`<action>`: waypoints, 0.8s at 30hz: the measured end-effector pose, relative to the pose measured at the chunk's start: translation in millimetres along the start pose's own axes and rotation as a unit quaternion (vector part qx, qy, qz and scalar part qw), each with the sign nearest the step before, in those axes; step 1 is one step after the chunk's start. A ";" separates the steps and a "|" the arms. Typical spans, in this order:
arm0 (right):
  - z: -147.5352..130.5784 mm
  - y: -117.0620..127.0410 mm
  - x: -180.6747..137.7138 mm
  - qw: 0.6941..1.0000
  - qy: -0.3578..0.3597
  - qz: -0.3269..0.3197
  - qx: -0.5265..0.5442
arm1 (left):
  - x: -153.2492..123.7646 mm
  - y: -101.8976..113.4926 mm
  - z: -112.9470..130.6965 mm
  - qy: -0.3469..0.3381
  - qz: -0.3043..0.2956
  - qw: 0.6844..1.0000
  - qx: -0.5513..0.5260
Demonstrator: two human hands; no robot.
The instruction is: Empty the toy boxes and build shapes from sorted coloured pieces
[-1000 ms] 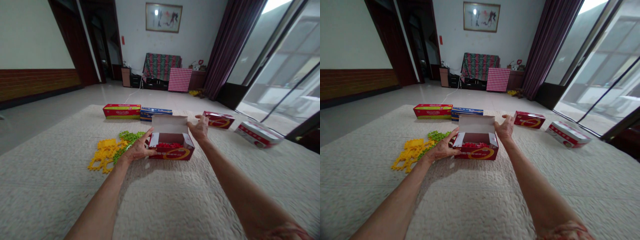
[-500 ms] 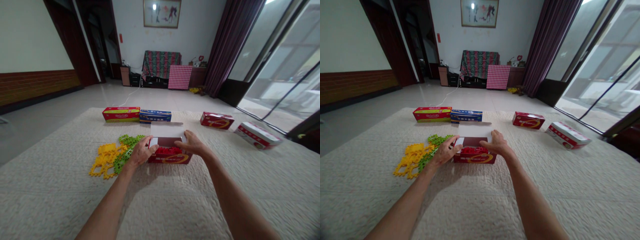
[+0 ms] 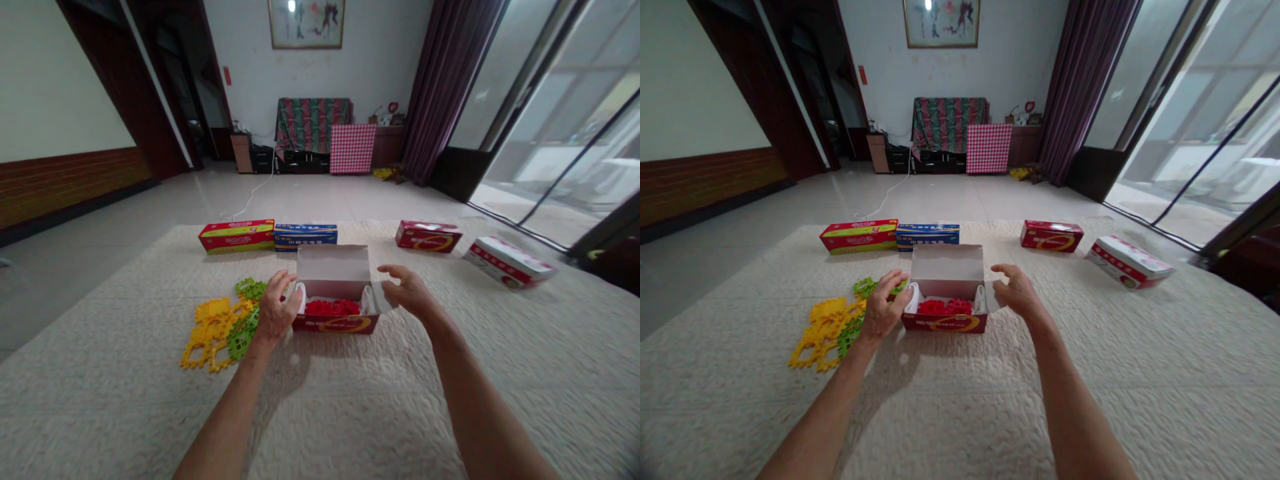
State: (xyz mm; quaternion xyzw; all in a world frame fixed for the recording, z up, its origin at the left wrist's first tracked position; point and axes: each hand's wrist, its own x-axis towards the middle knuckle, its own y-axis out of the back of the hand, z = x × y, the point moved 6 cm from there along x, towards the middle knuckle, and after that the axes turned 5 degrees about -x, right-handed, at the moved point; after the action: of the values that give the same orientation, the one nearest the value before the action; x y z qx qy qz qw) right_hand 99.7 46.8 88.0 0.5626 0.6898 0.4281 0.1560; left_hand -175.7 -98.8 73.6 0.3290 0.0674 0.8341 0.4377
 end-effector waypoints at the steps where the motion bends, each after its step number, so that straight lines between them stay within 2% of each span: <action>1: 1.8 -0.3 0.1 1.000 0.000 0.008 -0.022 | 1.4 4.6 -2.4 0.003 0.016 1.000 -0.001; 5: -2.3 -3.6 0.4 0.995 0.017 0.000 -0.102 | 5.8 18.5 -16.6 0.008 0.066 0.997 0.042; 10: -18.4 -7.7 -7.0 0.994 -0.003 -0.044 -0.102 | 6.8 19.2 -17.4 -0.051 0.043 0.985 0.158; 15: -38.7 -15.4 -18.5 0.990 -0.001 -0.050 -0.133 | 5.0 6.0 -4.6 -0.062 -0.041 0.979 0.189; 24: -41.5 -28.8 -22.6 0.980 0.037 -0.116 -0.155 | 22.7 -19.1 8.1 0.036 -0.216 0.947 0.234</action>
State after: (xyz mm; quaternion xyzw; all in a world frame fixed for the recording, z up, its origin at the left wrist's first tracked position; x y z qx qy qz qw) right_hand 59.4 8.9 84.2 0.4313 0.6809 0.5297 0.2643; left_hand -166.8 -71.0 83.4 0.3698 0.3458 0.6916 0.5152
